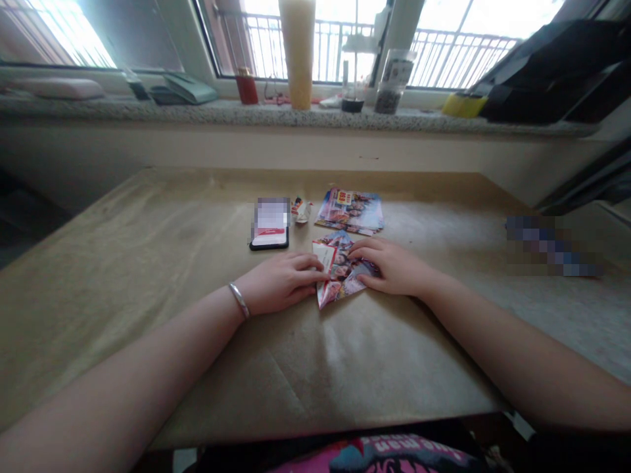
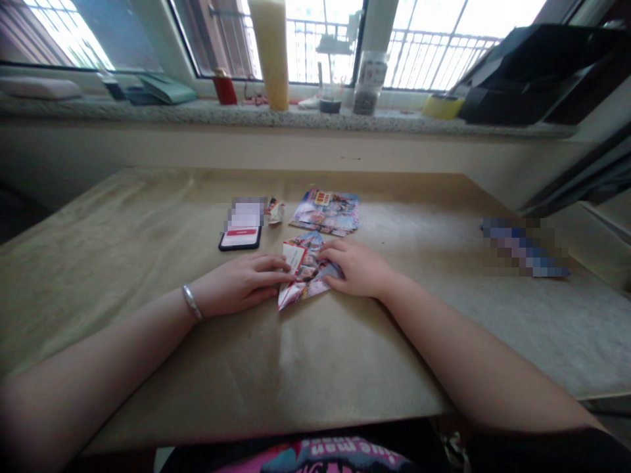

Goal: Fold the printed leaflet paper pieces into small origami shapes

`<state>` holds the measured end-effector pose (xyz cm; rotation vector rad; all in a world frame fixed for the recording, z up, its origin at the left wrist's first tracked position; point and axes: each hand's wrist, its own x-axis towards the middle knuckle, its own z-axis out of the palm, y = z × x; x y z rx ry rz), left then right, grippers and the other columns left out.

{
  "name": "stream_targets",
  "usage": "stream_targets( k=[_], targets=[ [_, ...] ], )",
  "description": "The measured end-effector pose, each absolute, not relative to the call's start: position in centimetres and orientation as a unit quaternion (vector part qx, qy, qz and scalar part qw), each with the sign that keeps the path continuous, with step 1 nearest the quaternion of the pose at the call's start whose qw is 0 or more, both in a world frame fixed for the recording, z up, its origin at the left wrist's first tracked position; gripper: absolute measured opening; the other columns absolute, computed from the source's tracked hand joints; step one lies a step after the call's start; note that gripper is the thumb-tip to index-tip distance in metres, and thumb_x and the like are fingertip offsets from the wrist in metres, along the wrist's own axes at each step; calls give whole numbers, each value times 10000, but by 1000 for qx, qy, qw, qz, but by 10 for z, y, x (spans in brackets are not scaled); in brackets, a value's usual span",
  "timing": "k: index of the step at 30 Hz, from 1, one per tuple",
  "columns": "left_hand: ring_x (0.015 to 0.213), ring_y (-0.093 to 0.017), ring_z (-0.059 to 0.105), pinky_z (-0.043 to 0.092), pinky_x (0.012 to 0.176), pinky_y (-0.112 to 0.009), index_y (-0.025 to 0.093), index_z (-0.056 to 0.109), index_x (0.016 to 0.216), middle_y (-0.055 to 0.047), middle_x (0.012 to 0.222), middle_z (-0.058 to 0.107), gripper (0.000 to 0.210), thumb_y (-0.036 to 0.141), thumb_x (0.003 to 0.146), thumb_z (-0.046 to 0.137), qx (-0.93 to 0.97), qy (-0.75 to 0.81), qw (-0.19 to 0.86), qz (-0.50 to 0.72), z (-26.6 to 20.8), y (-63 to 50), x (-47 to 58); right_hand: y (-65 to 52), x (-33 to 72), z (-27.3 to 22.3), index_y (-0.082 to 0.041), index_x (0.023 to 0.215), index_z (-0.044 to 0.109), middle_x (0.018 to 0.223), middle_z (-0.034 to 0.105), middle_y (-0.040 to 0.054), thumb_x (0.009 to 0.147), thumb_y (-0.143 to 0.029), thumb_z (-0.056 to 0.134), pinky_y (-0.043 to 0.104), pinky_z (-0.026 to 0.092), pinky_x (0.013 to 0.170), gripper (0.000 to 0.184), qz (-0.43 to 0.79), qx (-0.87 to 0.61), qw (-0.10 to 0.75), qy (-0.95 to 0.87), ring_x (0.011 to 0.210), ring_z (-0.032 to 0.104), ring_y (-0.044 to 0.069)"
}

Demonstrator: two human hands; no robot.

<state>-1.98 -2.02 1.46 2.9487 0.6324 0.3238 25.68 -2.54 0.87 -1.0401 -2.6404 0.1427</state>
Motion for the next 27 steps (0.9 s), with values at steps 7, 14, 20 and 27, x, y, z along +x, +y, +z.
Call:
stream_targets(
  k=[7, 14, 20, 27],
  targets=[
    [1141, -227, 506, 435, 975, -391, 301, 511, 1300, -69, 1259, 545, 371, 304, 936, 441, 974, 198, 26, 108, 15, -21, -17, -33, 229, 7, -101, 1236, 553, 1184, 579, 162, 903, -300, 408, 429, 418, 909, 414, -89, -446, 75, -888, 1041, 525, 294],
    [1174, -243, 491, 439, 982, -417, 312, 464, 1339, -46, 1345, 501, 403, 295, 938, 436, 977, 188, -7, 97, 15, -22, -15, -29, 223, 2, -157, 1249, 570, 1165, 568, 138, 881, -258, 436, 416, 406, 923, 404, -60, -462, 112, -878, 1051, 486, 279],
    [1310, -256, 377, 371, 1068, -436, 283, 517, 1288, -42, 1412, 437, 377, 257, 917, 459, 980, 164, -51, 98, 16, -23, -13, -25, 227, -3, -185, 1348, 488, 1184, 551, 125, 852, -237, 463, 428, 400, 953, 499, -31, -468, 145, -871, 1076, 466, 276],
    [1333, -255, 358, 380, 1056, -441, 227, 618, 1090, -22, 1392, 474, 253, 200, 876, 483, 968, 190, -121, 113, 24, -28, -14, -25, 230, -4, -166, 1350, 481, 1205, 544, 134, 851, -245, 478, 430, 395, 973, 505, -21, -461, 150, -874, 1093, 464, 273]
  ],
)
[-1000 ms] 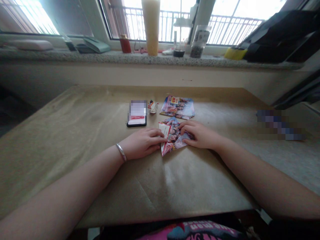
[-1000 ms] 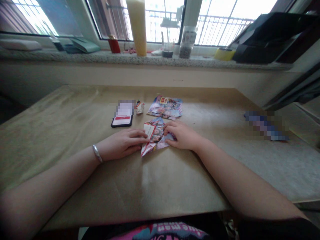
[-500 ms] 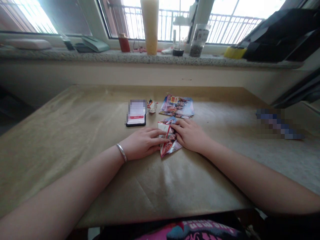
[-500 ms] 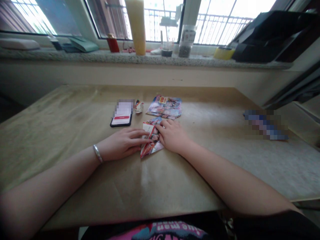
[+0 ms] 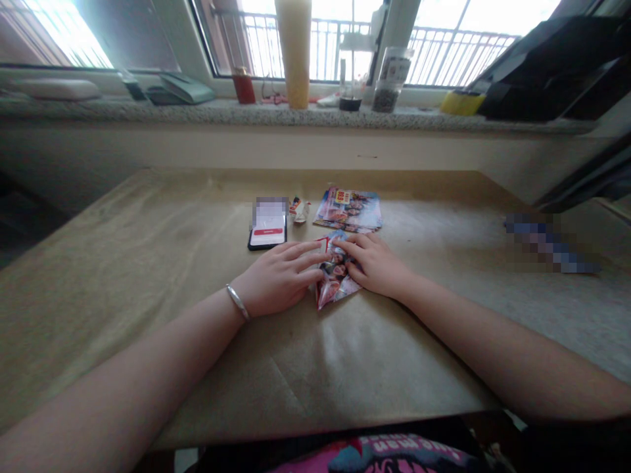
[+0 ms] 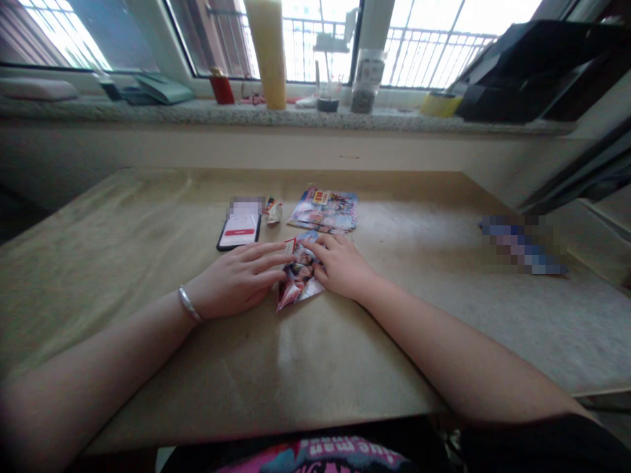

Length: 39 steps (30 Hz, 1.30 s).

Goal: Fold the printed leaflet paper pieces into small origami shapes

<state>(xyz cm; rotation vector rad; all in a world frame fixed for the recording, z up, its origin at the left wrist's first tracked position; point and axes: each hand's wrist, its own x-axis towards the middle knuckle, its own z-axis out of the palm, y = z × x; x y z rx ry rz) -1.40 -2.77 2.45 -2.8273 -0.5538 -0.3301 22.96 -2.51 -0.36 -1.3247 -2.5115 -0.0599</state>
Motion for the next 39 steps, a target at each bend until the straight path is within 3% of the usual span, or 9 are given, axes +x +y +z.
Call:
stream_targets(
  k=[6, 11, 15, 20, 25, 30, 34, 39],
  targets=[
    [1264, -245, 448, 362, 1060, -435, 191, 639, 997, -39, 1162, 639, 201, 238, 894, 473, -956, -198, 165, -139, 34, -29, -15, -26, 232, -3, -158, 1269, 552, 1175, 569, 130, 860, -265, 496, 417, 415, 959, 427, -10, -442, 165, -881, 1081, 486, 263],
    [1143, -212, 548, 316, 1079, -455, 232, 663, 990, -7, 1057, 681, 217, 282, 921, 464, -959, -205, 141, -138, 31, -28, -14, -29, 233, 0, -203, 1210, 608, 1174, 588, 107, 882, -303, 495, 428, 418, 949, 361, -3, -415, 170, -894, 1071, 507, 256],
    [956, -193, 618, 439, 953, -405, 229, 674, 1021, -25, 975, 696, 259, 321, 926, 451, -963, -224, 103, -110, 28, -29, -14, -29, 236, 2, -261, 1186, 629, 1158, 605, 77, 899, -317, 489, 411, 428, 932, 324, 18, -384, 180, -905, 1062, 526, 232],
    [960, -207, 595, 504, 830, -345, 217, 645, 1108, -69, 1066, 644, 309, 337, 935, 420, -960, -264, 54, -78, 29, -31, -15, -26, 245, 1, -247, 1174, 623, 1190, 602, 73, 847, -305, 584, 404, 422, 949, 334, 54, -351, 187, -916, 1090, 530, 223],
    [969, -237, 557, 477, 857, -398, 211, 579, 1215, -91, 1092, 605, 353, 344, 909, 466, -956, -279, 52, -76, 25, -30, -12, -25, 253, 7, -221, 984, 666, 1174, 617, 79, 778, -379, 674, 410, 424, 946, 260, 109, -340, 182, -916, 1090, 546, 223],
    [1084, -256, 520, 429, 948, -429, 232, 555, 1245, -87, 1193, 568, 377, 362, 901, 472, -947, -307, 25, -92, 19, -30, -13, -24, 264, 13, -211, 1011, 661, 1227, 593, 94, 725, -434, 719, 426, 415, 968, 367, 124, -321, 162, -925, 1139, 524, 242],
    [1293, -263, 384, 327, 1074, -438, 204, 540, 1248, -91, 1397, 445, 385, 362, 903, 474, -951, -293, 5, -100, 15, -27, -15, -21, 270, 12, -243, 987, 695, 1203, 613, 68, 840, -331, 618, 381, 443, 937, 188, 111, -296, 178, -932, 1094, 561, 201],
    [1269, -270, 417, 347, 1042, -438, 203, 511, 1279, -97, 1388, 461, 444, 433, 903, 457, -954, -291, 9, -77, 17, -29, -15, -21, 271, 15, -304, 928, 734, 1145, 653, 32, 891, -302, 539, 390, 444, 873, 198, -6, -310, 163, -937, 993, 587, 208]
  ],
)
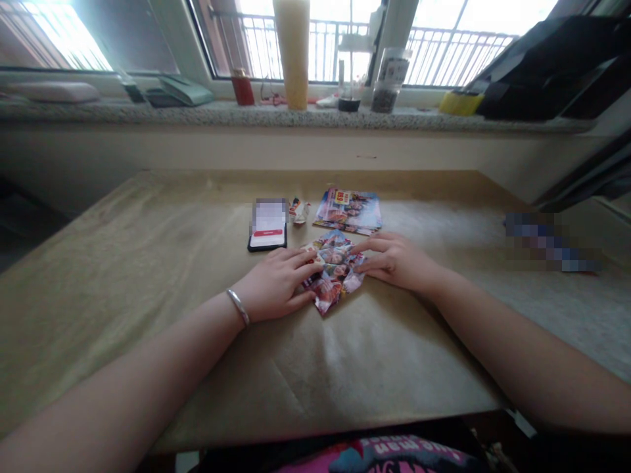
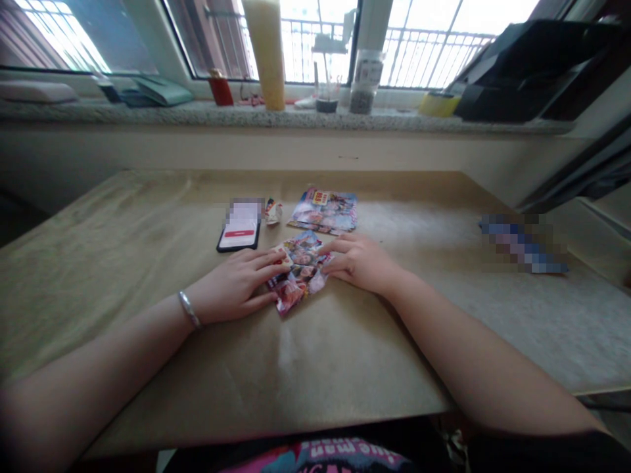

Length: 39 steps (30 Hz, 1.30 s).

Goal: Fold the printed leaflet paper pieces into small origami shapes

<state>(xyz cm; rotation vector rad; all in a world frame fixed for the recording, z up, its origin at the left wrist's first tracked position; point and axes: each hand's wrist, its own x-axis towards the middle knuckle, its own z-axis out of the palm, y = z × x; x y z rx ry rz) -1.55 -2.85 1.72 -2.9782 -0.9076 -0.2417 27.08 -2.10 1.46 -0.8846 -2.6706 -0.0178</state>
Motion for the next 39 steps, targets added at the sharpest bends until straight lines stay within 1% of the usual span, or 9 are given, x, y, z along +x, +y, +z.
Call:
stream_targets(
  k=[4, 7, 11, 14, 19, 22, 26, 32, 39],
  targets=[
    [1162, -275, 476, 369, 985, -440, 242, 493, 1300, -79, 1313, 514, 487, 511, 899, 435, -954, -291, 25, -67, 21, -34, -13, -19, 271, 14, -327, 967, 735, 1050, 675, 36, 888, -247, 517, 368, 456, 813, 246, -63, -346, 151, -924, 901, 583, 203],
    [1063, -238, 512, 388, 939, -407, 268, 508, 1286, -66, 1223, 557, 437, 490, 925, 400, -953, -294, 29, -66, 24, -36, -11, -16, 271, 11, -312, 1001, 731, 1037, 674, 55, 881, -207, 500, 368, 468, 797, 281, -68, -377, 151, -911, 889, 586, 208],
    [912, -198, 540, 428, 835, -362, 287, 590, 1199, -56, 1046, 609, 348, 408, 953, 376, -949, -303, 39, -81, 25, -34, -11, -14, 272, 7, -274, 1019, 721, 1047, 697, 42, 856, -163, 499, 399, 460, 889, 297, -33, -376, 171, -910, 971, 598, 217],
    [842, -184, 548, 455, 776, -340, 268, 633, 1137, -61, 941, 608, 310, 349, 944, 404, -943, -318, 35, -95, 23, -33, -12, -15, 273, 8, -250, 906, 715, 1031, 709, 19, 806, -160, 538, 402, 445, 949, 222, 2, -353, 192, -916, 1054, 596, 215],
    [1056, -209, 525, 453, 937, -367, 197, 602, 1148, -83, 1143, 570, 292, 293, 911, 461, -943, -304, -34, -129, 14, -30, -12, -18, 274, 14, -215, 782, 658, 1066, 693, 45, 779, -209, 586, 367, 479, 899, 73, 51, -331, 185, -924, 1028, 619, 202],
    [1162, -224, 488, 420, 1012, -388, 162, 560, 1185, -102, 1251, 532, 327, 298, 899, 479, -939, -311, -64, -133, 10, -28, -12, -18, 274, 15, -218, 814, 660, 1072, 690, 50, 793, -232, 595, 379, 471, 913, 70, 65, -319, 187, -927, 1018, 622, 198],
    [1255, -235, 428, 361, 1067, -419, 199, 472, 1306, -90, 1340, 491, 421, 305, 898, 474, -941, -306, -78, -118, 10, -26, -13, -19, 271, 12, -236, 846, 675, 1097, 682, 47, 802, -207, 591, 414, 425, 987, 99, 79, -303, 230, -921, 1108, 574, 207],
    [1250, -261, 430, 365, 1055, -419, 154, 282, 1432, -134, 1385, 449, 703, 339, 815, 566, -924, -354, -92, -116, 14, -26, -16, -18, 269, 7, -224, 863, 680, 1105, 668, 60, 815, -176, 558, 357, 468, 928, 140, 130, -285, 201, -928, 1059, 594, 179],
    [1212, -231, 458, 389, 1041, -376, 121, 179, 1465, -120, 1355, 497, 708, 204, 828, 477, -915, -374, -92, -120, 10, -21, -18, -19, 268, 9, -219, 820, 662, 1057, 689, 53, 802, -172, 568, 352, 463, 887, 106, 116, -289, 206, -928, 984, 629, 177]
  ],
)
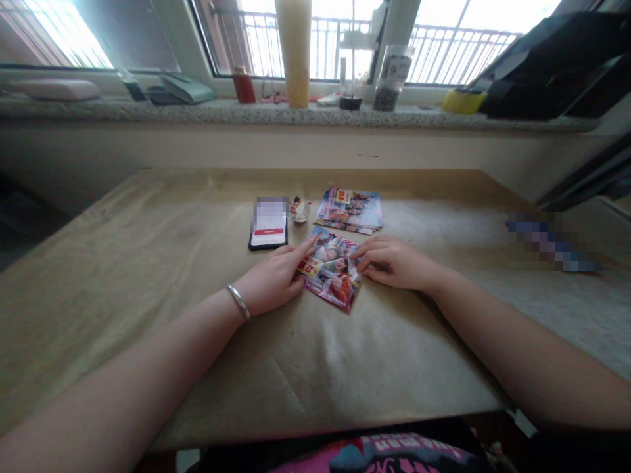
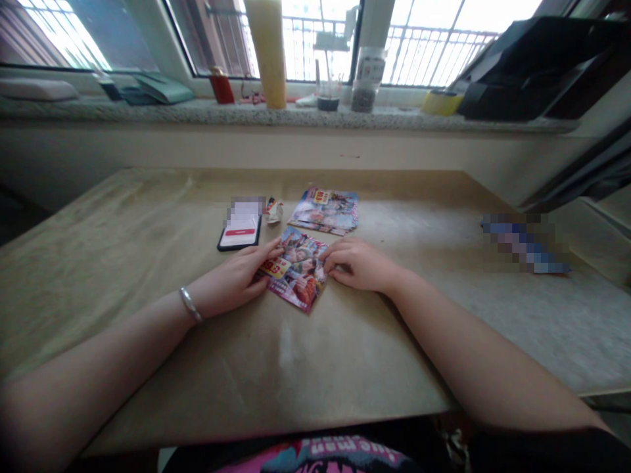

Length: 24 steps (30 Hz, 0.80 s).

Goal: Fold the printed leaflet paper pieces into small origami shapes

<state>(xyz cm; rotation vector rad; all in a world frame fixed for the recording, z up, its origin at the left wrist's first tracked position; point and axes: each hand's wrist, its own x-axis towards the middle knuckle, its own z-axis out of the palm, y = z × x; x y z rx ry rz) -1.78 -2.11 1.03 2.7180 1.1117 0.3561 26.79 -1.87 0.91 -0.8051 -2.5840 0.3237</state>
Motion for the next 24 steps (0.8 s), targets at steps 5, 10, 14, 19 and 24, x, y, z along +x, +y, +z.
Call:
stream_targets(
  k=[5, 10, 14, 19, 24],
  targets=[
    [1153, -213, 515, 434, 981, -363, 189, 342, 1415, -96, 1306, 543, 572, 192, 858, 472, 935, 329, 53, 120, 12, -21, -17, -19, 264, 9, -204, 789, 616, 1027, 691, 67, 780, -133, 557, 332, 467, 881, 93, 150, -288, 238, -915, 983, 627, 173],
    [1265, -255, 433, 277, 1079, -544, 342, 515, 1279, 1, 1397, 472, 374, 246, 928, 432, 963, 254, -3, 87, 13, -27, -13, -18, 263, 6, -193, 814, 598, 1009, 688, 78, 781, -122, 550, 338, 469, 871, 92, 156, -285, 240, -915, 956, 623, 179],
    [1298, -239, 405, 307, 1092, -495, 312, 520, 1290, -34, 1387, 481, 387, 210, 931, 416, 973, 214, 8, 86, 11, -28, -12, -17, 263, 5, -194, 834, 602, 990, 689, 76, 790, -126, 546, 344, 471, 863, 98, 153, -287, 244, -914, 933, 628, 182],
    [1312, -219, 386, 376, 1072, -441, 301, 494, 1319, -28, 1389, 479, 446, 127, 920, 395, 979, 171, 34, 108, 9, -25, -11, -17, 261, 5, -204, 854, 611, 976, 689, 66, 800, -132, 556, 340, 479, 849, 106, 150, -285, 246, -914, 929, 628, 181],
    [1301, -228, 398, 395, 1058, -439, 291, 502, 1314, -32, 1372, 498, 423, 148, 928, 404, 978, 168, 36, 116, 10, -26, -10, -15, 259, 2, -211, 848, 616, 967, 687, 59, 838, -165, 545, 337, 485, 841, 85, 143, -289, 263, -909, 930, 625, 172]
  ],
)
